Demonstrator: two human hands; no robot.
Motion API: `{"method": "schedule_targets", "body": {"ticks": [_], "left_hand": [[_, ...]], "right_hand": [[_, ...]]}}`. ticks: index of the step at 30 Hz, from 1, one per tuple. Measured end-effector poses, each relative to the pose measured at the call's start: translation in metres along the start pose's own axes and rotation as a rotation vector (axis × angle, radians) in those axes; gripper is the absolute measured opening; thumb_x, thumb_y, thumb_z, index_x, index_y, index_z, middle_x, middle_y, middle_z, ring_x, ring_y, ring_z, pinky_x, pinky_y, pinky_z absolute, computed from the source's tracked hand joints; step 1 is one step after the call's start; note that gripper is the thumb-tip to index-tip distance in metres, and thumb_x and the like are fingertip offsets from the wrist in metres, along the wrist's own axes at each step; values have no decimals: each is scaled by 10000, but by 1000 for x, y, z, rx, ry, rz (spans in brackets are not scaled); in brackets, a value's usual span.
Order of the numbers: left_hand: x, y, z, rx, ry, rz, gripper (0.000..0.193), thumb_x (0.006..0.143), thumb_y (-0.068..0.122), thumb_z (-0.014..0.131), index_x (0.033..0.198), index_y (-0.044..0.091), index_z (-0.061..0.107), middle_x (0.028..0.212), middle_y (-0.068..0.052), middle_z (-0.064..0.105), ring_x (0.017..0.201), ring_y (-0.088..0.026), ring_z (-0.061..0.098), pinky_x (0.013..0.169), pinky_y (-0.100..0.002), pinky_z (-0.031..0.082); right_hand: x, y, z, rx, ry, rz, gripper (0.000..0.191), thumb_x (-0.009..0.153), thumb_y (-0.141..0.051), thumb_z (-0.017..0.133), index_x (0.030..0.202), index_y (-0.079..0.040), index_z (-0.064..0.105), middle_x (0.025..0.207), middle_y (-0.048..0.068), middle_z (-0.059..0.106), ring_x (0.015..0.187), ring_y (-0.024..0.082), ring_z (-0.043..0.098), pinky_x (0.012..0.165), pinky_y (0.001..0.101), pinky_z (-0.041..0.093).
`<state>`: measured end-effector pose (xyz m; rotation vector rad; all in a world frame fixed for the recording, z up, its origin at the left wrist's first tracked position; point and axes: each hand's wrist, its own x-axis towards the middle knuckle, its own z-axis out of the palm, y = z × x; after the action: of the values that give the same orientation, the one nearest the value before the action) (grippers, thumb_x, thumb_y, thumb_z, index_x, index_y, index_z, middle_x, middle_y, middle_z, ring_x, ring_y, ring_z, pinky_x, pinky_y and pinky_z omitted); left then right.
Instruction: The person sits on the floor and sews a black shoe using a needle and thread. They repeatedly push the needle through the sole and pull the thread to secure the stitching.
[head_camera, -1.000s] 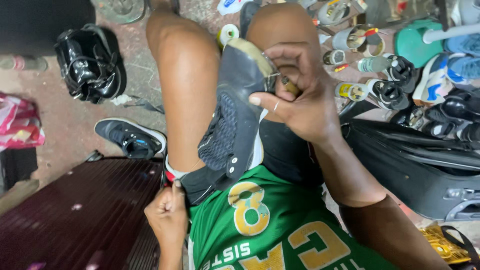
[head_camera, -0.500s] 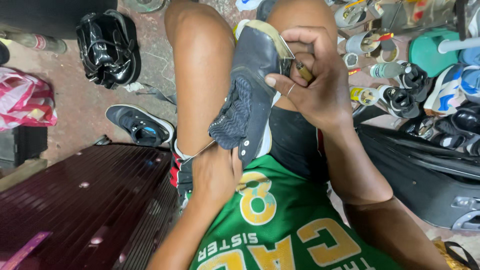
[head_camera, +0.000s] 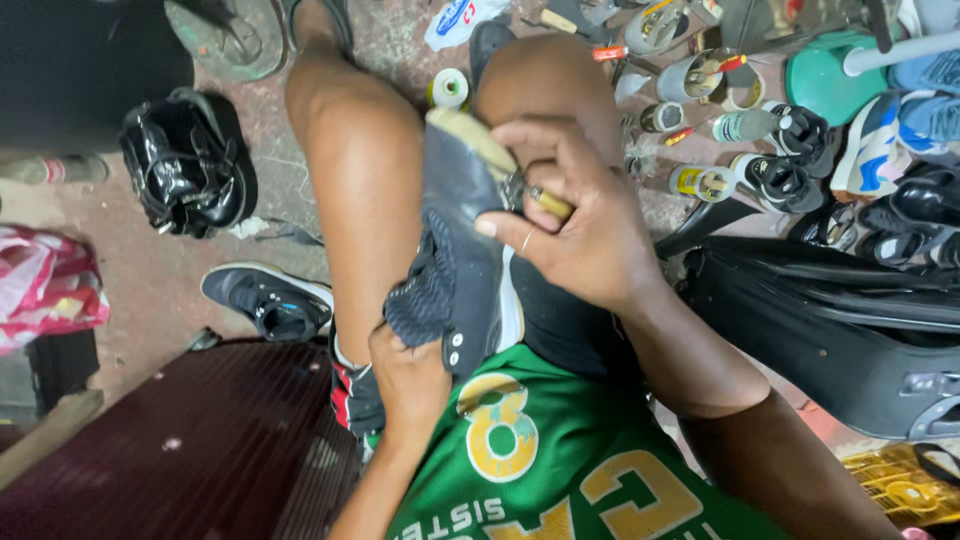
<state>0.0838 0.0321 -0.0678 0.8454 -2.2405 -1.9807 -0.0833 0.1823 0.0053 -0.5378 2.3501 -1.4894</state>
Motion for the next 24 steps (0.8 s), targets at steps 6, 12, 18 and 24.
{"method": "schedule_targets", "body": {"ticks": [6, 12, 18, 24], "left_hand": [[3, -7, 2, 52, 1, 20, 159, 865, -43, 599, 975, -53, 713, 916, -108, 765, 843, -176, 740, 795, -308, 575], [1, -4, 2, -77, 31, -118, 201, 891, -31, 597, 1045, -58, 724, 1001, -85, 770, 916, -149, 700, 856, -288, 543], [-5, -6, 4, -205, 122, -280, 171, 960, 1, 616, 1060, -58, 740, 1008, -53, 758, 914, -104, 658, 848, -259, 521], [-4, -7, 12, -297, 138, -223, 152, 959, -17, 620, 1056, -56, 732, 1032, -37, 745, 926, -92, 660, 861, -253, 522]], "right_hand": [[9, 9, 1, 345, -53, 96, 610, 884, 55, 833, 1378, -28, 486, 1034, -25, 689, 715, -10, 389, 647, 161, 340], [8, 4, -12, 53, -137, 130, 800, 843, -114, 875, 1495, -63, 414, 896, 36, 620, 657, 45, 447, 609, 205, 408], [6, -22, -55, -552, -248, 75, 981, 798, -406, 880, 1582, -111, 369, 645, 31, 588, 604, 184, 605, 583, 352, 511], [10, -8, -36, -376, -59, -196, 813, 830, -341, 894, 1482, -79, 484, 955, 100, 661, 737, 213, 683, 673, 350, 566]]}}
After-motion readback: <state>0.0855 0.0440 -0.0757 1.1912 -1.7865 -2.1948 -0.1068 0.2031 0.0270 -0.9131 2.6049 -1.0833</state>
